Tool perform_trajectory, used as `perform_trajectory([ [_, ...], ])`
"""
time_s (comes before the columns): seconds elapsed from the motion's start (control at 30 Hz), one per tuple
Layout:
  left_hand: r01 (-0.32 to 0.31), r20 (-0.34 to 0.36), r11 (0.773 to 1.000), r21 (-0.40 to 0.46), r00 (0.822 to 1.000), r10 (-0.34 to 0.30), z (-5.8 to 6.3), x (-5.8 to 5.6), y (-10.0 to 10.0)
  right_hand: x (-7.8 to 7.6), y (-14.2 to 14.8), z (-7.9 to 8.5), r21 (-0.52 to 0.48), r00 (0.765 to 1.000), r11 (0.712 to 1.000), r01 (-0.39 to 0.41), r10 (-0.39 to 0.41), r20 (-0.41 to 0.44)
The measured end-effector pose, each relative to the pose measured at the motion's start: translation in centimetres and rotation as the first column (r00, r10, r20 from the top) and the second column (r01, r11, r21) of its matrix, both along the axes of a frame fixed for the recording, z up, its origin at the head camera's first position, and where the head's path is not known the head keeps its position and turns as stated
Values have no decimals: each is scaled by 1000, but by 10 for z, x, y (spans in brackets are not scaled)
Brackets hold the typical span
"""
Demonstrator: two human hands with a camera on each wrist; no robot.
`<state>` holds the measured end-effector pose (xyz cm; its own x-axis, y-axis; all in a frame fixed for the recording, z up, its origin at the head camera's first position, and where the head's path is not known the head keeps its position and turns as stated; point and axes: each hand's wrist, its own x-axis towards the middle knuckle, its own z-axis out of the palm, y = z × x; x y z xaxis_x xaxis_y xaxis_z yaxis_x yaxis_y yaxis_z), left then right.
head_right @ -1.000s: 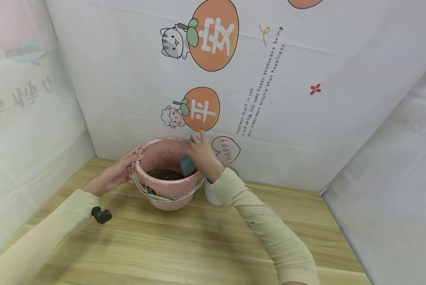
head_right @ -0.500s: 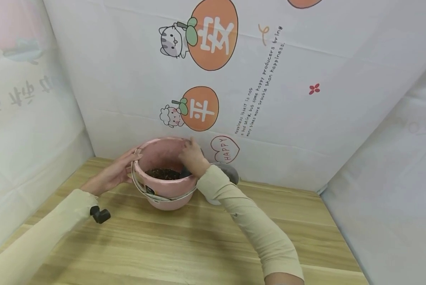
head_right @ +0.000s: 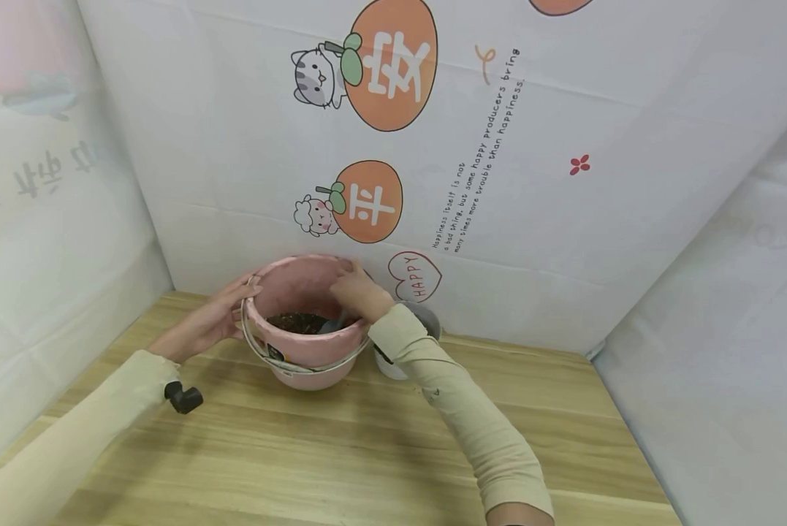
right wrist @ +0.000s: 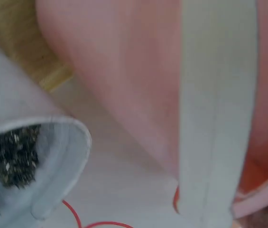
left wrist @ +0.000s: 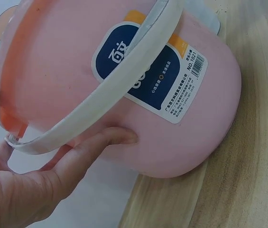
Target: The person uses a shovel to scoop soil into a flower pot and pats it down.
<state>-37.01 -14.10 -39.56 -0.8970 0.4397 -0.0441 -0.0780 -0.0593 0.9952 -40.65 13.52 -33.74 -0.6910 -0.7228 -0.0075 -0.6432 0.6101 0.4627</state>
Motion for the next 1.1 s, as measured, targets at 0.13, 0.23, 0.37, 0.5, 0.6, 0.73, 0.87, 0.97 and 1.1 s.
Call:
perform_trajectory([
  [0.13,6,-7,1000,1,1000,-6,0,0,-1,5,4,4,-39,998,999,8,-5,68],
  [0.23,13,-13,1000,5,1000,-12,0,1,-3,4,1,7,-17,993,999,34,-32,118],
  [0.37,17,-8,1000,3,1000,-17,-2,1,-2,0,3,5,-42,982,998,48,-39,187],
  [0.5,23,-5,1000,0,1000,-23,-2,0,-1,-5,7,4,-148,934,984,97,-38,356],
  [0.6,14,-15,1000,-3,1000,-14,-2,0,0,-6,9,5,-198,898,970,140,-40,439],
  [0.73,-1,-14,1000,-7,1000,1,-1,-1,0,-5,10,9,-220,893,966,133,-21,449],
  [0.87,-3,13,1000,-2,1000,3,-1,-1,2,-4,13,8,-269,895,954,134,0,446],
  [0.97,-14,11,1000,0,1000,14,0,-1,2,-4,14,7,-326,900,934,148,9,436],
  [1.1,-17,6,1000,6,1000,17,0,-1,2,-3,14,8,-340,909,926,165,-9,418],
])
